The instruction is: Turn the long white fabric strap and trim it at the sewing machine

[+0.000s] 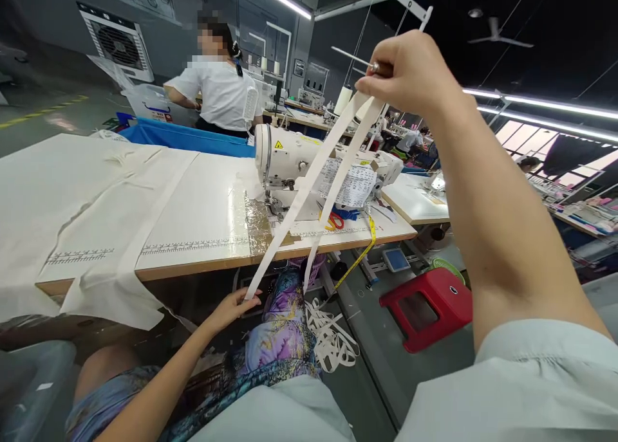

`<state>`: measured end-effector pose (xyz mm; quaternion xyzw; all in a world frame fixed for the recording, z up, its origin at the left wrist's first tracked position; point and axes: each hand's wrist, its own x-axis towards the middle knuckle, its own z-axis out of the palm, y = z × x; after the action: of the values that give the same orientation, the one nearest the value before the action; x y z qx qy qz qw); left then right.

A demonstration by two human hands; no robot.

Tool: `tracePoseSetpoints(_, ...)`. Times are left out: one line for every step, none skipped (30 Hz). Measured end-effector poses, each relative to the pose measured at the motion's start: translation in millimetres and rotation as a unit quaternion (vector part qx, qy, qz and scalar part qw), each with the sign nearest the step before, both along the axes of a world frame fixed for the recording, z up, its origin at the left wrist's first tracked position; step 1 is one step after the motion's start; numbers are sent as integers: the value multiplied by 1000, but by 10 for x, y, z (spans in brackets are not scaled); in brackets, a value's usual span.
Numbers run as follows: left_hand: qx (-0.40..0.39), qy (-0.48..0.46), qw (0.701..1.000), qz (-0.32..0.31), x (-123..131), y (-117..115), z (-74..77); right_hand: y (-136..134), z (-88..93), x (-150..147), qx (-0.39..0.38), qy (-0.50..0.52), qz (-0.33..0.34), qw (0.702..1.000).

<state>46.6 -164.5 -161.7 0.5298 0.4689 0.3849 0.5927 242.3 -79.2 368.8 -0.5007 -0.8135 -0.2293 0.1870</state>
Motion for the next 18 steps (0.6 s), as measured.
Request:
tracePoseSetpoints(4, 0, 1000, 0, -6, -11, -1, -11, -2, 1, -1, 7, 2, 1000)
tracePoseSetpoints(7, -1, 1000, -1, -12, -22, 0, -20, -8, 3, -2, 12, 5, 1000)
tracePoseSetpoints(10, -1, 1000, -1, -19, -33, 3, -28, -15, 4, -2, 15, 8, 1000)
tracePoseSetpoints(12, -1, 1000, -1, -26, -45, 7, -36, -23, 6, -2, 17, 9, 1000)
tracePoseSetpoints(13, -2, 1000, -2, -34, -57, 10, -42, -30, 9, -5, 19, 10, 1000)
tracePoseSetpoints(15, -2, 1000, -2, -42, -70, 13, -48, -37, 13, -11, 23, 10, 1000)
tracePoseSetpoints(16, -2, 1000, -3, -51, -83, 15, -53, -43, 19, -15, 27, 8, 999)
tracePoseSetpoints(17, -3, 1000, -4, -61, -97, 18, -57, -49, 27, -17, 32, 3, 999)
tracePoseSetpoints(18, -3, 1000, -6, -71, -112, 20, -61, -55, 39, -19, 35, -4, 999)
tracePoseSetpoints(19, -4, 1000, -7, -81, -128, 23, -67, -62, 54, -20, 35, -10, 999)
tracePoseSetpoints(20, -5, 1000, -8, -92, -145, 25, -76, -70, 75, -20, 33, -18, 999)
tracePoseSetpoints(21, -5, 1000, -9, -104, -163, 27, -88, -78, 104, -20, 29, -27, 999)
tracePoseSetpoints(21, -6, 1000, -10, -118, -182, 30, -103, -86, 143, -24, 25, -37, 999)
tracePoseSetpoints(21, -6, 1000, -11, -132, -202, 34, -119, -94, 196, -30, 24, -51, 998)
tracePoseSetpoints(20, -7, 1000, -13, -148, -223, 39, -133, -98, 267, -35, 26, -71, 997)
tracePoseSetpoints(18, -9, 1000, -16, -164, -242, 47, -142, -99, 358, -41, 28, -99, 994)
tracePoseSetpoints(15, -12, 1000, -21, -179, -261, 59, -140, -96, 470, -46, 27, -127, 990)
tracePoseSetpoints(11, -19, 999, -27, -192, -279, 76, -125, -90, 601, -43, 23, -128, 991)
